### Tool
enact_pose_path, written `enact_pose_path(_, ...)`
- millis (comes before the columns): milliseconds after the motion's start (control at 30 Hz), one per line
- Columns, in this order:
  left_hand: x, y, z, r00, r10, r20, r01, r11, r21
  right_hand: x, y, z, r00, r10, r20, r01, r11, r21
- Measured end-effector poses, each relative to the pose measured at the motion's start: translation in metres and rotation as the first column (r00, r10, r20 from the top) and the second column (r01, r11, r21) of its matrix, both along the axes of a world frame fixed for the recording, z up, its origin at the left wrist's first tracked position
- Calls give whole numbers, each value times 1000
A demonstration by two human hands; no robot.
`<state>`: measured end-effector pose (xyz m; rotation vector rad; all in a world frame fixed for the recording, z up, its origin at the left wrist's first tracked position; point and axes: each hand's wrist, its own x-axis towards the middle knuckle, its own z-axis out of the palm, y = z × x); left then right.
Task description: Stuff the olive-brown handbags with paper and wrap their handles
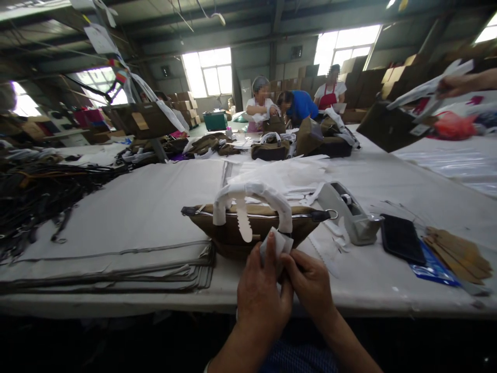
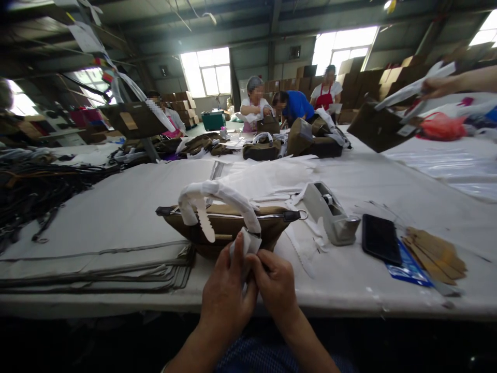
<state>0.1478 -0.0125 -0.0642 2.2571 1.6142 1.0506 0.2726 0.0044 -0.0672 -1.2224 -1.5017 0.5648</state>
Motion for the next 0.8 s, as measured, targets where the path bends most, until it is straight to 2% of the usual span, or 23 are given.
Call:
enact_pose_path(133,2,-4,-1,998,-6,59,11,997,-83,2,-1,3,998,27,49,-26,999,-31)
enact_pose_path(200,-2,-5,3,977,-68,201,97,986,-138,3,-1,4,999,-2,35,4,999,-54)
enact_pose_path(233,-6,-6,7,940,-111,323,178,966,-185,4,-1,4,1000,-9,11,10,997,-72)
enact_pose_path(267,-10,-5,11,867,-131,480,275,930,-244,5,-1,5,1000,1,-25,-3,995,-99)
enact_pose_path(300,-15,-4,15,756,-102,646,375,877,-301,7,0,5,997,26,-68,-35,990,-135)
enact_pose_path(333,-20,-2,19,627,-22,779,461,817,-347,8,0,5,992,61,-113,-80,981,-174)
enact_pose_path(367,-24,0,23,513,78,855,520,764,-381,9,0,5,984,95,-152,-126,971,-205)
enact_pose_path(400,-27,3,25,438,161,885,551,729,-405,10,1,4,978,120,-173,-157,963,-221)
enact_pose_path(433,-29,6,27,413,205,887,554,716,-424,10,2,4,978,130,-166,-165,962,-217)
enact_pose_path(467,-30,9,27,437,208,875,543,715,-441,10,2,4,983,125,-132,-149,969,-196)
enact_pose_path(567,-28,17,22,569,124,813,520,711,-473,8,3,6,997,71,38,-67,993,-99)
enact_pose_path(633,-25,22,18,622,98,777,492,723,-485,8,2,10,992,53,114,-44,996,-75)
enact_pose_path(733,-23,26,15,684,87,724,414,772,-483,21,0,22,971,141,195,-120,986,-112)
enact_pose_path(800,-23,29,13,717,90,691,367,793,-485,43,0,30,964,164,209,-144,984,-109)
